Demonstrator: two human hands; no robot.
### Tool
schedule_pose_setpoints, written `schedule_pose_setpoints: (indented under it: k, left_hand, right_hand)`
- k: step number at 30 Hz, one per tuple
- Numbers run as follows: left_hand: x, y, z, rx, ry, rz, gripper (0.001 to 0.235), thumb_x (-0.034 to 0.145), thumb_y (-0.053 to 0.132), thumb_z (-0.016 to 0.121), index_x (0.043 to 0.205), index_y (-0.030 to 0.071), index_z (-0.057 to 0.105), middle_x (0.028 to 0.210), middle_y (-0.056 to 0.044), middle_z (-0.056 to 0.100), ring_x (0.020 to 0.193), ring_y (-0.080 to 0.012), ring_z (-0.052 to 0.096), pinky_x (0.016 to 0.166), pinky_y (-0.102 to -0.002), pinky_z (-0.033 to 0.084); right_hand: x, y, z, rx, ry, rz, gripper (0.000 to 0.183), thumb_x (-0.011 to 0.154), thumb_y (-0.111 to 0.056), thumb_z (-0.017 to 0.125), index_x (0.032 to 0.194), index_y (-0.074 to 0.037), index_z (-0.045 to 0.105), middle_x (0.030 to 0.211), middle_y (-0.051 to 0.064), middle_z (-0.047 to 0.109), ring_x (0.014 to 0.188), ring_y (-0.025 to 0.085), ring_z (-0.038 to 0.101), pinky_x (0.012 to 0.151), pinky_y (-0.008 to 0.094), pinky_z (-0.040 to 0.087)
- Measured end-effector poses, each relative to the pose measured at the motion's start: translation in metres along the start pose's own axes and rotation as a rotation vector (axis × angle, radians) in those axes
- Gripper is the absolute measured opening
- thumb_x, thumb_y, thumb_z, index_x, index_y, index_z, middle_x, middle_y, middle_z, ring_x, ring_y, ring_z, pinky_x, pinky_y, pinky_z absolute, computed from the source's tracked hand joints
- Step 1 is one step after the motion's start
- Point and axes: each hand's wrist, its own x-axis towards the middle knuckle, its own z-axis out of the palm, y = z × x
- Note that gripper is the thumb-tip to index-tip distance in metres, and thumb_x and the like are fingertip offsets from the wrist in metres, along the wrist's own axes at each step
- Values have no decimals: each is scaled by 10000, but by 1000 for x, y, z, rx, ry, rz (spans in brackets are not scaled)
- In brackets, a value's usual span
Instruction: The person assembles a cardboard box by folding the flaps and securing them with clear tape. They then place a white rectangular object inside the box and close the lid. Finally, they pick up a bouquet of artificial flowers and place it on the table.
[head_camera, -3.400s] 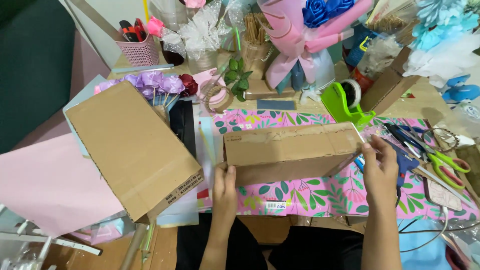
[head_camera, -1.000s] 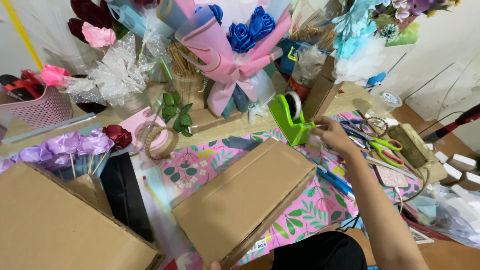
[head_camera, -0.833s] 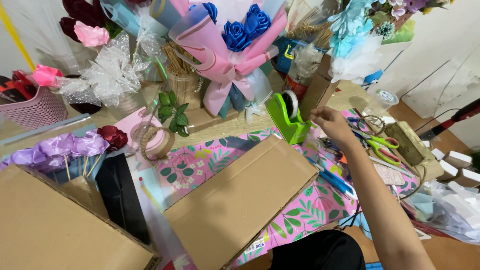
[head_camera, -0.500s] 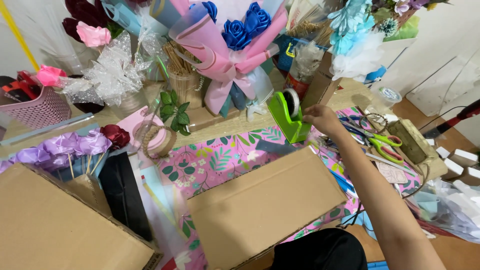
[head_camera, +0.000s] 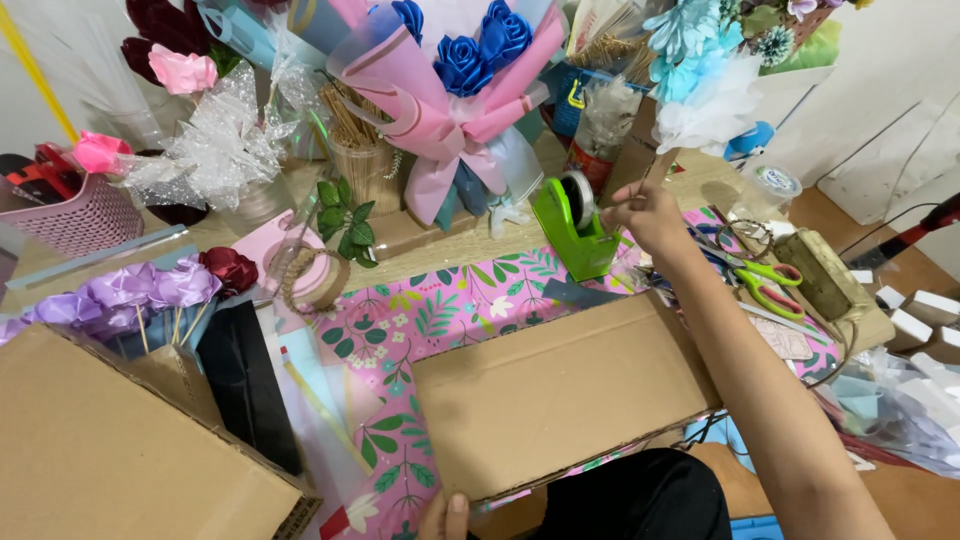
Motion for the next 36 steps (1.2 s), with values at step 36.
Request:
schedule_pose_setpoints:
  k: [36]
  left_hand:
    - [-69,259,186,-292,-884,28,354,1099,391,421,815,180,408,782,75,357,744,-81,360,697,-296,307]
  right_hand:
    - [-373,-22,-114,548,71,-436,231,860,66,679,914,-110,540,766,108,632,748,205,655,738,318,509]
